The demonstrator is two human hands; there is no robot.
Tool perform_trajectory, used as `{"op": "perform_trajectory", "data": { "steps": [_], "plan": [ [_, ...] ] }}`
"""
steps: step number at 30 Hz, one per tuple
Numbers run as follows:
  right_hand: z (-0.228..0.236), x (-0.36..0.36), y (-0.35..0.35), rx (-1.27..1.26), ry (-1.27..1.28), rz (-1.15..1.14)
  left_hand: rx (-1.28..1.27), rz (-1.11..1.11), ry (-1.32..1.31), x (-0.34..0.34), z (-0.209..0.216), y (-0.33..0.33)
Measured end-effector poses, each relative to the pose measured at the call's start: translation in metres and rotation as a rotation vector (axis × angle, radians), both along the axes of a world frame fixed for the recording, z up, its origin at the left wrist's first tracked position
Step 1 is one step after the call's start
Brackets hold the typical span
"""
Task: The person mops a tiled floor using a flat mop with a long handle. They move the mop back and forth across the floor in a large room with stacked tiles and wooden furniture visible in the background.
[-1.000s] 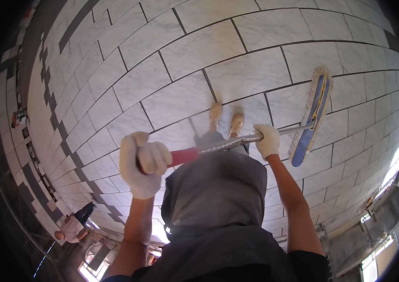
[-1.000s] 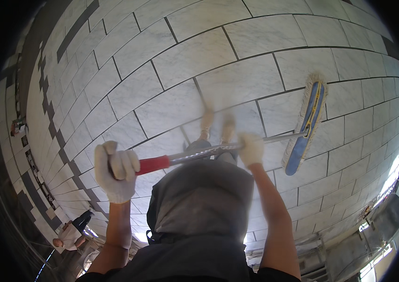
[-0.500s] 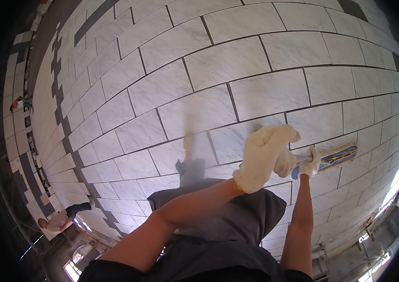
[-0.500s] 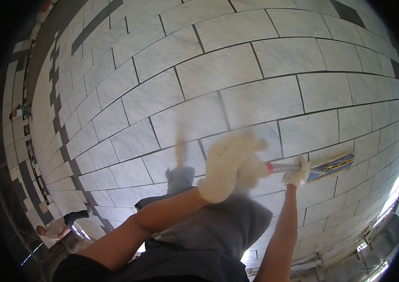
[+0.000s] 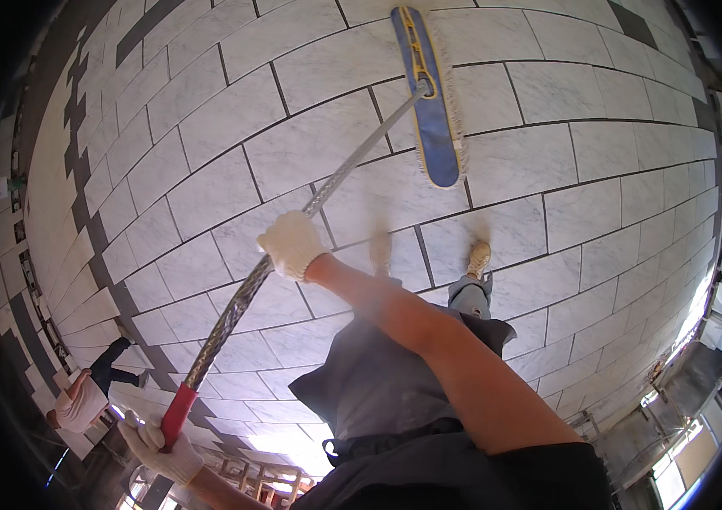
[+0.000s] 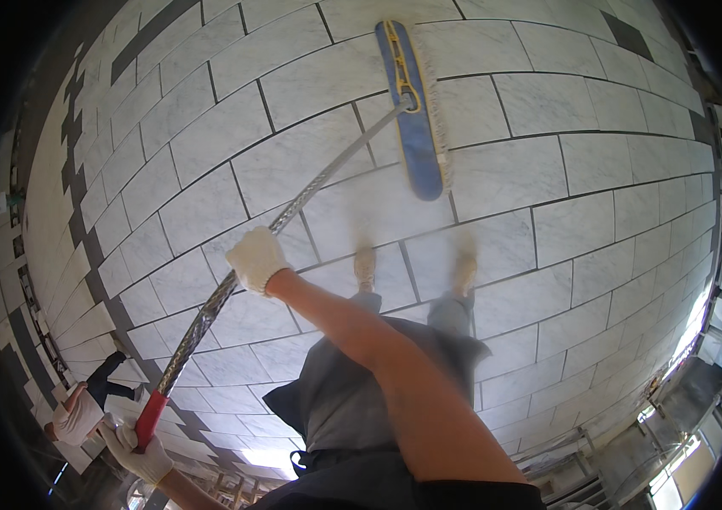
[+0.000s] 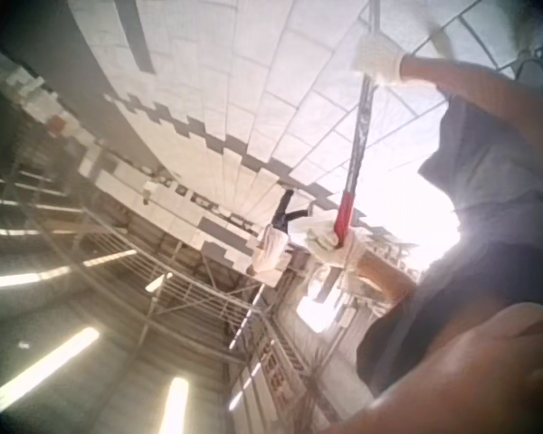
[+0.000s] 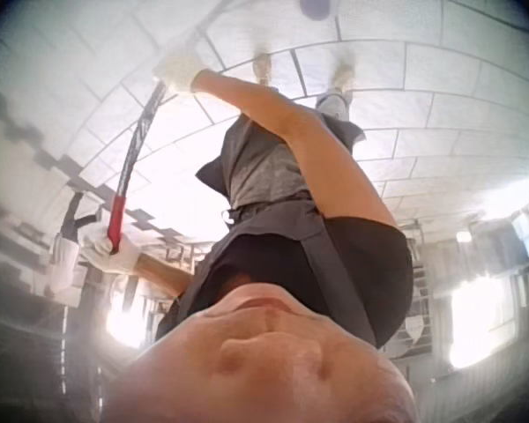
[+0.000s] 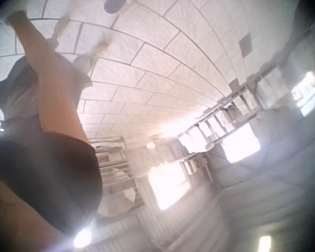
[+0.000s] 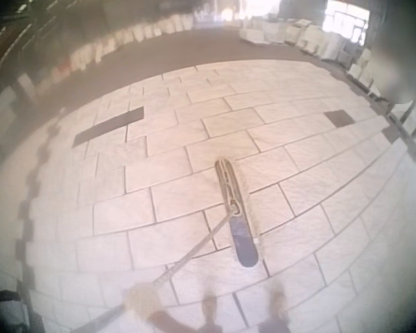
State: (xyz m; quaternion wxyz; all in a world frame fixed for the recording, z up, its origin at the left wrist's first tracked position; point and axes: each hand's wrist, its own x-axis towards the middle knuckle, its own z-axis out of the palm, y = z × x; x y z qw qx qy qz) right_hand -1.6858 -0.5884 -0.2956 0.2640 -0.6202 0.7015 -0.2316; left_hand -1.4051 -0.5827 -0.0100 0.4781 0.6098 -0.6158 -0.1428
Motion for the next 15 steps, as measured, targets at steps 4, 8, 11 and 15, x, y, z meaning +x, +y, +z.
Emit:
{"op": "perform_trajectory", "data": {
  "steps": [4,8,11,15],
  "plan": [
    [0.053,0.091,-0.110,-0.113,-0.036,0.158,-0.120,-0.065,0.472,0.028,0.072,-0.008],
    [0.067,0.133,-0.156,-0.162,-0.081,0.281,-0.963,-0.131,-0.973,0.031,0.092,-0.022],
    [0.081,0.148,-0.147,-0.078,-0.105,0.371,-0.717,0.107,-0.864,0.063,0.106,-0.013],
    [0.110,0.144,-0.088,-0.122,-0.176,0.175,-0.482,-0.312,-0.228,0.107,0.153,-0.029]
  ]
}}
